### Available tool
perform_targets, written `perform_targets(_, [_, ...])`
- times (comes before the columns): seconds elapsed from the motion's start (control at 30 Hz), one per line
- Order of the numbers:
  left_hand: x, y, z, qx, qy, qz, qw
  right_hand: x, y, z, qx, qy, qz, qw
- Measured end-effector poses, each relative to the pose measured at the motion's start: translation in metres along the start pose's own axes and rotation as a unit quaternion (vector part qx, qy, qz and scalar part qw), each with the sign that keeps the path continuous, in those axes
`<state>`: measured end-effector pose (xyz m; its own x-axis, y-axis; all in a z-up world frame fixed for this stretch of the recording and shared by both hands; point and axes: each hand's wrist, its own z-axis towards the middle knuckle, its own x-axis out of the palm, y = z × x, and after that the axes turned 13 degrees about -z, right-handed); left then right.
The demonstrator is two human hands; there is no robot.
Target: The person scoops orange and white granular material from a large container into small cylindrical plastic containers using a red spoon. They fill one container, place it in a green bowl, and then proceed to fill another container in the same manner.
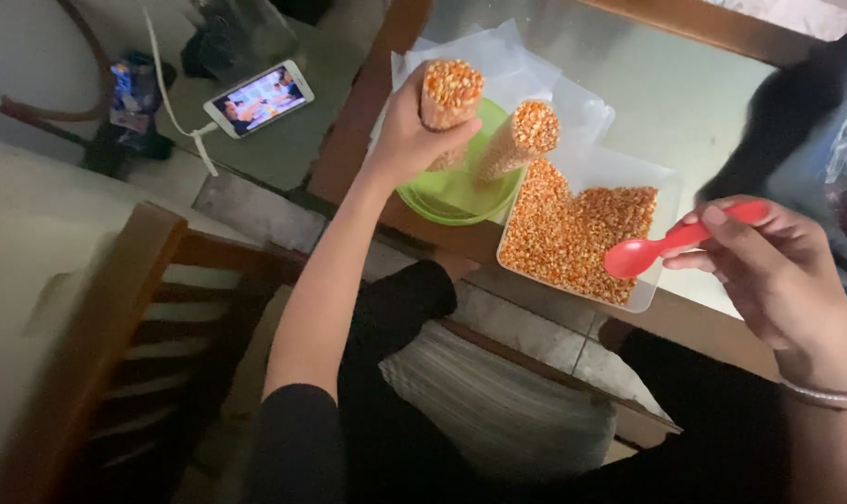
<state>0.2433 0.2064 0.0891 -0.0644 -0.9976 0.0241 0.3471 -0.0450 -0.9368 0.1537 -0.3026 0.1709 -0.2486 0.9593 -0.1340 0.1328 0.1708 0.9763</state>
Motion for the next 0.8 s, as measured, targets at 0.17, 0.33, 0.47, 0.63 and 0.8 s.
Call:
perform_targets(0.17, [-0.007,0.028,0.025,-0.002,0.048,0.038,0.998,-0.007,-0.008,0.004,-0.004,-0.006,-0.005,1.000])
perform_targets(0.33, [-0.012,0.048,0.033,-0.031,0.051,0.041,0.997,-0.010,-0.013,0.004,0.007,-0.031,-0.038,0.999])
perform_targets(0.47, [-0.016,0.025,0.034,-0.026,0.049,0.021,0.998,-0.009,-0.011,0.005,0.005,-0.018,-0.040,0.999])
perform_targets(0.63, [-0.013,0.028,0.043,0.001,0.042,0.042,0.998,-0.021,-0.025,0.006,0.016,-0.034,-0.034,0.999])
perform_targets(0.8, [-0.007,0.045,0.052,-0.023,0.017,0.058,0.998,-0.034,-0.040,0.005,0.023,-0.058,-0.043,0.997])
